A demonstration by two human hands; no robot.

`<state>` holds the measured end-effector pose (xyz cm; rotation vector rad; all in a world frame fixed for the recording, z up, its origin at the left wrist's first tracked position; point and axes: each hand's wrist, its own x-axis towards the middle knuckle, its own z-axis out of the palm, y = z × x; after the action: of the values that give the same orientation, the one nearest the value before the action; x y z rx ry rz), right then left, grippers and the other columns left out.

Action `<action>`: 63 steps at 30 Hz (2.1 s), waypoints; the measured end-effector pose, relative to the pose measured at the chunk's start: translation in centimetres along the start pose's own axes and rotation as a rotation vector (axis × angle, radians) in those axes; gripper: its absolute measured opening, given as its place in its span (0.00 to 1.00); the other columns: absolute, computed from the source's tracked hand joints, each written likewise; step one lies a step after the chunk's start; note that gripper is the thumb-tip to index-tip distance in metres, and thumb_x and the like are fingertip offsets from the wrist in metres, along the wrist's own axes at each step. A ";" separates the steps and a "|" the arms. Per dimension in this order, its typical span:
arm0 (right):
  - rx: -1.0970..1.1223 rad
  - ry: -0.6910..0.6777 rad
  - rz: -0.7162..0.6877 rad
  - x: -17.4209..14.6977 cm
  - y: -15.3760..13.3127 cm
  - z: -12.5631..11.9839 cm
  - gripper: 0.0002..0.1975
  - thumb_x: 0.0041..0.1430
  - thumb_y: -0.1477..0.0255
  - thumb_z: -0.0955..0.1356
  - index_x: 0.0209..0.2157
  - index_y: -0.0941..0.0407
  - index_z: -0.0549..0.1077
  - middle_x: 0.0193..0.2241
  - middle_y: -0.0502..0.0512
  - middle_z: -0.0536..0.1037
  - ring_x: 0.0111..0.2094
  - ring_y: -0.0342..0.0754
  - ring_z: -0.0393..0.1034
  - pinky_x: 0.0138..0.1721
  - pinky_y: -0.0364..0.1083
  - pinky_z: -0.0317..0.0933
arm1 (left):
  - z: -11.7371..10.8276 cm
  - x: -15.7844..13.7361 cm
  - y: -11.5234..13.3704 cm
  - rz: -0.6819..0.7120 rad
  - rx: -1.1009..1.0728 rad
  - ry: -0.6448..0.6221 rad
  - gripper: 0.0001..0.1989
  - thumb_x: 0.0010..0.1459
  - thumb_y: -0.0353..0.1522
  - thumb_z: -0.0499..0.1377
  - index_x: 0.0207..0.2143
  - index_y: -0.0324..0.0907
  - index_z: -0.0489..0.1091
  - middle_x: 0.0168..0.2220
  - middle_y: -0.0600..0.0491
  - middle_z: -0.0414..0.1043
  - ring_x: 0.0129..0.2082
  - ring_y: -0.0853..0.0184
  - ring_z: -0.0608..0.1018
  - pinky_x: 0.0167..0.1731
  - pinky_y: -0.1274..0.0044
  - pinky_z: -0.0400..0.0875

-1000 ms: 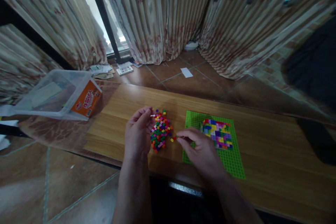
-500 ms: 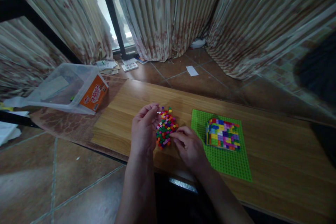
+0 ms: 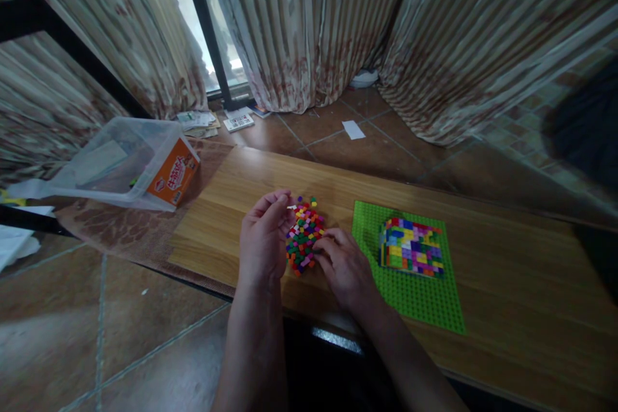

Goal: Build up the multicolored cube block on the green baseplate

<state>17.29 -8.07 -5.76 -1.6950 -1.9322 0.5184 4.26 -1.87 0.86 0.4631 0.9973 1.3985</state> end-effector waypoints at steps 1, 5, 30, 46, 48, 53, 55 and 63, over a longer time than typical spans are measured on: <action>0.000 -0.001 0.000 0.0 0.0 0.0 0.06 0.59 0.78 0.69 0.37 0.55 0.77 0.43 0.57 0.73 0.45 0.52 0.69 0.46 0.51 0.66 | 0.0 0.0 0.0 0.000 -0.002 0.002 0.10 0.40 0.28 0.69 0.28 0.36 0.74 0.25 0.55 0.73 0.21 0.78 0.70 0.24 0.85 0.65; 0.003 -0.002 -0.003 0.0 0.3 0.1 0.07 0.59 0.77 0.68 0.39 0.55 0.77 0.43 0.58 0.73 0.44 0.52 0.69 0.46 0.52 0.66 | 0.1 0.0 -0.1 -0.004 -0.002 0.003 0.10 0.40 0.28 0.68 0.28 0.35 0.74 0.25 0.55 0.73 0.22 0.78 0.70 0.24 0.85 0.65; 0.699 0.488 0.370 -2.3 5.5 -12.6 0.08 0.52 0.66 0.73 0.36 0.50 0.82 0.32 0.52 0.82 0.31 0.46 0.75 0.34 0.46 0.69 | 0.4 0.6 -0.6 -0.006 0.053 0.032 0.11 0.38 0.26 0.69 0.28 0.35 0.75 0.27 0.55 0.72 0.23 0.77 0.72 0.22 0.87 0.67; 0.246 0.450 0.574 -2.7 9.9 -13.0 0.07 0.52 0.71 0.68 0.29 0.55 0.80 0.27 0.54 0.82 0.30 0.49 0.76 0.33 0.47 0.65 | 0.2 1.6 -1.4 -0.038 0.086 0.049 0.04 0.45 0.23 0.64 0.27 0.36 0.76 0.26 0.55 0.74 0.23 0.76 0.73 0.21 0.87 0.71; 0.253 0.469 0.572 -2.6 9.9 -12.8 0.07 0.51 0.70 0.69 0.29 0.55 0.80 0.27 0.54 0.82 0.29 0.48 0.75 0.33 0.47 0.65 | 0.3 1.6 -1.4 -0.044 0.081 0.052 0.04 0.45 0.23 0.64 0.27 0.36 0.76 0.26 0.55 0.74 0.23 0.76 0.73 0.22 0.87 0.71; 0.299 0.487 0.570 -2.4 10.3 -12.3 0.07 0.50 0.68 0.69 0.29 0.56 0.79 0.28 0.54 0.82 0.30 0.48 0.74 0.34 0.47 0.65 | 0.4 1.5 -1.4 -0.040 0.090 0.039 0.04 0.45 0.23 0.64 0.27 0.37 0.76 0.27 0.56 0.74 0.23 0.76 0.73 0.23 0.87 0.72; 0.330 0.498 0.574 -2.4 10.5 -12.1 0.07 0.49 0.68 0.70 0.30 0.56 0.79 0.28 0.54 0.82 0.29 0.48 0.74 0.35 0.47 0.66 | 0.3 1.6 -1.4 -0.029 0.099 0.033 0.04 0.45 0.24 0.65 0.27 0.37 0.76 0.26 0.56 0.73 0.22 0.76 0.73 0.22 0.86 0.70; 0.494 0.507 0.587 -2.5 11.4 -12.1 0.12 0.46 0.63 0.72 0.30 0.57 0.78 0.27 0.54 0.81 0.28 0.47 0.73 0.31 0.46 0.67 | -0.2 1.7 -1.6 -0.006 0.126 0.010 0.05 0.44 0.26 0.66 0.28 0.38 0.75 0.27 0.55 0.73 0.22 0.76 0.72 0.22 0.86 0.70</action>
<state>33.81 -9.51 -3.22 -1.8074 -0.8536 0.6311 4.82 -0.57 -1.00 0.5466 1.0985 1.3386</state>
